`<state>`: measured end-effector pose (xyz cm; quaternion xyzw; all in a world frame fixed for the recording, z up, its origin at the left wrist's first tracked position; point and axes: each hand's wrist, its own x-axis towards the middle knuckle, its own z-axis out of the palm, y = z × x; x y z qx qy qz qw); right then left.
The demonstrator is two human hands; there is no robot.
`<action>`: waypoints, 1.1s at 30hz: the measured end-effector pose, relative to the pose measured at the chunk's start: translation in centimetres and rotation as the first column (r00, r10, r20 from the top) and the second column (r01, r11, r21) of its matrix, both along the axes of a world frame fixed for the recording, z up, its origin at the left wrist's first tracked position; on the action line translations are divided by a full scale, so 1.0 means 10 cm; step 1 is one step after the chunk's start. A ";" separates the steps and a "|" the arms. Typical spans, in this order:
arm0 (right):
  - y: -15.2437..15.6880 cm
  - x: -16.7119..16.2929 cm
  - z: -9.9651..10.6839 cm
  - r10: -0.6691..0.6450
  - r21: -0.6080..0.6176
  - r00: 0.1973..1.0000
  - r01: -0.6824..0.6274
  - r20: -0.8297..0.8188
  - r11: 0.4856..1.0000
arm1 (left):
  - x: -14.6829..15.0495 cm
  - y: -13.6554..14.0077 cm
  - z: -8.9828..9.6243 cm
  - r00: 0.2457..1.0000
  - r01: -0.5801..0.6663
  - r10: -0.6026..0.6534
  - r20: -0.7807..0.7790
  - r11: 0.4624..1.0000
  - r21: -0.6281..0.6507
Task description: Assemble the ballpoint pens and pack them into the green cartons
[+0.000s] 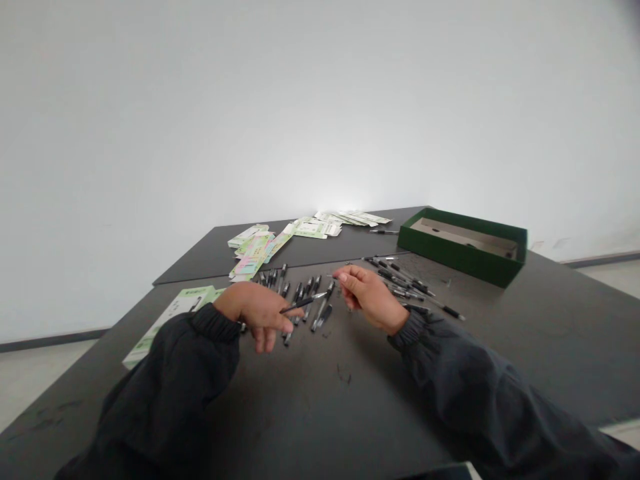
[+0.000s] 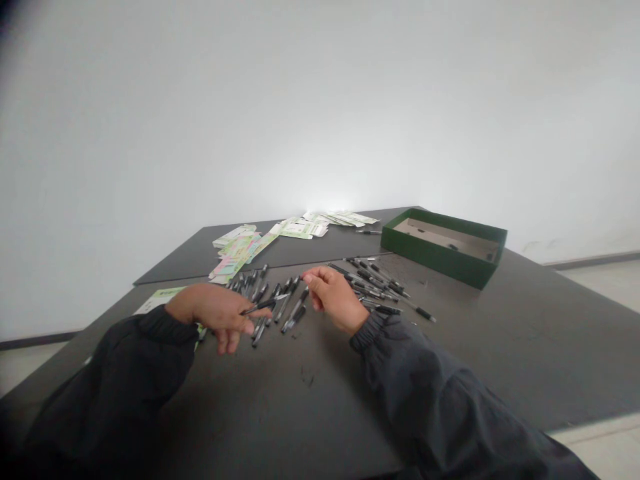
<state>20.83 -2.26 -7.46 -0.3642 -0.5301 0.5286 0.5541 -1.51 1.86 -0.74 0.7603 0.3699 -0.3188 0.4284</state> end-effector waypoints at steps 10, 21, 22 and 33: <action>-0.05 -0.04 -0.03 -0.065 0.214 0.936 -0.011 0.347 0.977 | 0.00 -0.01 0.00 0.999 -0.037 0.037 -0.008 0.999 -0.001; -0.12 -0.01 0.01 -0.085 0.351 0.892 -0.086 0.444 0.932 | -0.01 0.01 -0.04 0.999 -0.045 0.046 -0.026 0.999 0.021; -0.12 -0.01 0.01 -0.085 0.357 0.892 -0.089 0.444 0.930 | 0.00 0.01 -0.04 0.999 -0.039 0.040 -0.032 0.999 0.022; -0.19 -0.06 0.05 -0.189 0.461 0.813 -0.107 0.550 0.881 | 0.12 -0.07 0.02 0.995 -0.026 0.031 -0.095 0.998 0.060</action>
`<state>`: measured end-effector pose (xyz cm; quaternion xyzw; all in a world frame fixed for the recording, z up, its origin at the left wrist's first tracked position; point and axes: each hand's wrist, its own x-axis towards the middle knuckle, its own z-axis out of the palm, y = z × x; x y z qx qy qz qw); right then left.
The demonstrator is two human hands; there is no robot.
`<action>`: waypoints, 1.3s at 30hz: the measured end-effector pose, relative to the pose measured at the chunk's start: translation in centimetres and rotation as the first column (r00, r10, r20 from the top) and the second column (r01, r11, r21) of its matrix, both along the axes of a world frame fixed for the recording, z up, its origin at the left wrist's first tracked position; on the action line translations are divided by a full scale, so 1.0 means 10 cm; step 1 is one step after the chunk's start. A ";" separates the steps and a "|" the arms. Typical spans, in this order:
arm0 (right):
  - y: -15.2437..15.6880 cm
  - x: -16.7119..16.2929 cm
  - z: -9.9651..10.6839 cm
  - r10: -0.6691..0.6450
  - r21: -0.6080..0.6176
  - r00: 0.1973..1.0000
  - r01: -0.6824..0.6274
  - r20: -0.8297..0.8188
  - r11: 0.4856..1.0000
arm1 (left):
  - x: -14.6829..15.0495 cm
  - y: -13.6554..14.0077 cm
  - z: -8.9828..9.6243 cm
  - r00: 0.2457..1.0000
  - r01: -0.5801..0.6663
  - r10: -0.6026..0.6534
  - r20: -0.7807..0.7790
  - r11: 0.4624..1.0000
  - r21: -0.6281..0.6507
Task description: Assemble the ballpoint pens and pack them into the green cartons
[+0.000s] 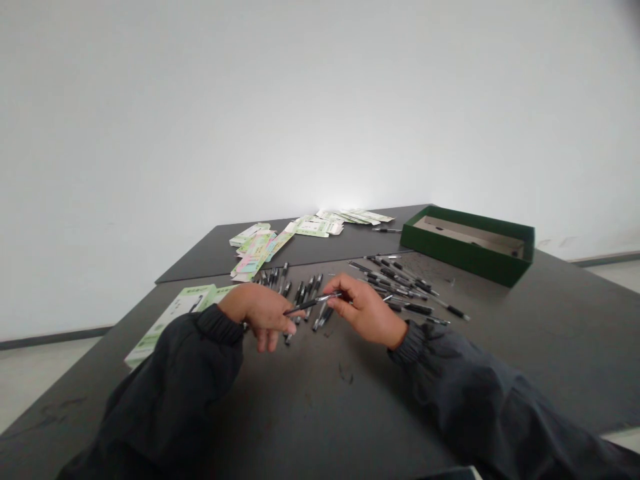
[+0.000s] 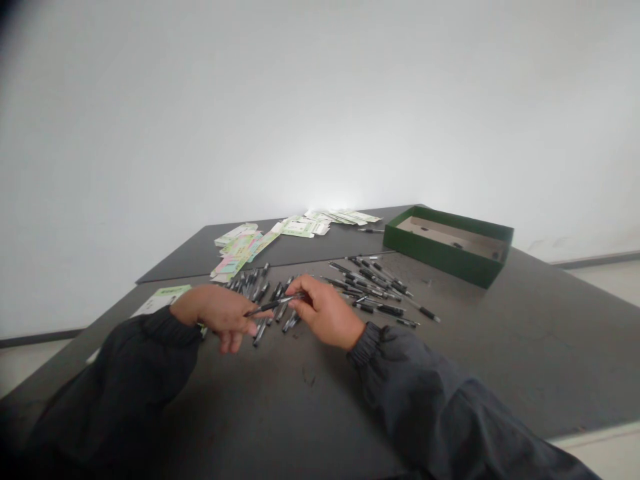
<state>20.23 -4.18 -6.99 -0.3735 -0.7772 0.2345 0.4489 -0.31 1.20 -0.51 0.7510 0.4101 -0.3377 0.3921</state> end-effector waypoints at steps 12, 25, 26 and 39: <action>-0.06 -0.03 0.07 0.039 0.012 0.999 -0.039 0.023 0.999 | 0.10 -0.09 0.09 0.995 0.050 -0.035 -0.094 0.985 0.163; -0.09 -0.11 0.08 0.189 -0.232 0.901 -0.295 -0.390 0.927 | 0.16 -0.20 0.22 0.998 0.058 -0.055 -0.022 0.985 0.161; -0.09 -0.13 0.08 0.200 -0.245 0.866 -0.340 -0.459 0.908 | 0.15 -0.19 0.22 0.999 0.051 -0.051 -0.002 0.987 0.149; 0.09 0.06 0.05 -0.076 -0.130 0.959 0.042 -0.274 0.991 | -0.07 -0.09 0.29 0.993 0.057 -0.082 0.084 0.963 0.262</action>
